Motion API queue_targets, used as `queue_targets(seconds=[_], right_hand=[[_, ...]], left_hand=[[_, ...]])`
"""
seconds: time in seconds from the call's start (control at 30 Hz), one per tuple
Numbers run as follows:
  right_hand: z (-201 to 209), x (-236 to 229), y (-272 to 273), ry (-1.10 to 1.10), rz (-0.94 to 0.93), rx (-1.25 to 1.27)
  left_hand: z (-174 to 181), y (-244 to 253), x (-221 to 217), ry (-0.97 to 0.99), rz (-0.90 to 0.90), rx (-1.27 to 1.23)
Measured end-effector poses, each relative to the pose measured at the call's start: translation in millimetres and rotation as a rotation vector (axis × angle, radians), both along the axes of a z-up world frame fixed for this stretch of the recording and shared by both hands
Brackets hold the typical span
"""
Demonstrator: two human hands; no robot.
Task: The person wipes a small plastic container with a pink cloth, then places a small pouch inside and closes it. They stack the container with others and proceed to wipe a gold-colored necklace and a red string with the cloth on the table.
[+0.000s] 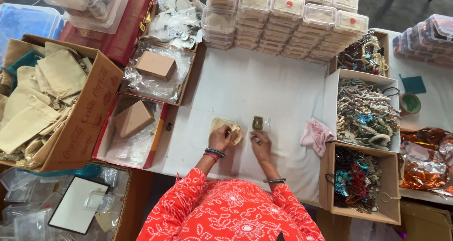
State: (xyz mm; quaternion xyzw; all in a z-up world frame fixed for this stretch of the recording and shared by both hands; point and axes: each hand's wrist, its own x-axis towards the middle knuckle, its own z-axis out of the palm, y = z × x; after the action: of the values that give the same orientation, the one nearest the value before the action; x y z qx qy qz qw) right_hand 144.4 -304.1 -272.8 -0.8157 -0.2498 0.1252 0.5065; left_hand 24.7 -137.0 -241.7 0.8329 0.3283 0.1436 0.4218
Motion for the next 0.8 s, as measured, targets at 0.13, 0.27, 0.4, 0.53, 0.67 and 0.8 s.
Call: queue_targets(seconds=[0.13,0.27,0.4,0.53,0.67,0.8], right_hand=[[-20,38,-22,-0.078,-0.178,-0.179],[7,52,-12,-0.279,-0.277,-0.454],[-7,61,3,-0.184,-0.253,-0.567],[-29,74,8,-0.010,-0.324,-0.615],[-55,82,2,0.004,-0.268,-0.303],[-14,61,-6,0.372,-0.141,0.180]], left_hand=[[-26,-14,-2,0.006,-0.035,-0.087],[-31,-25,-1,0.008,-0.090,-0.126],[-24,-27,-2,-0.023,-0.081,-0.100],[-17,-29,-5,-0.073,-0.046,-0.139],[-22,-26,1,-0.112,-0.038,-0.264],[-42,-24,15,-0.305,-0.088,-0.514]])
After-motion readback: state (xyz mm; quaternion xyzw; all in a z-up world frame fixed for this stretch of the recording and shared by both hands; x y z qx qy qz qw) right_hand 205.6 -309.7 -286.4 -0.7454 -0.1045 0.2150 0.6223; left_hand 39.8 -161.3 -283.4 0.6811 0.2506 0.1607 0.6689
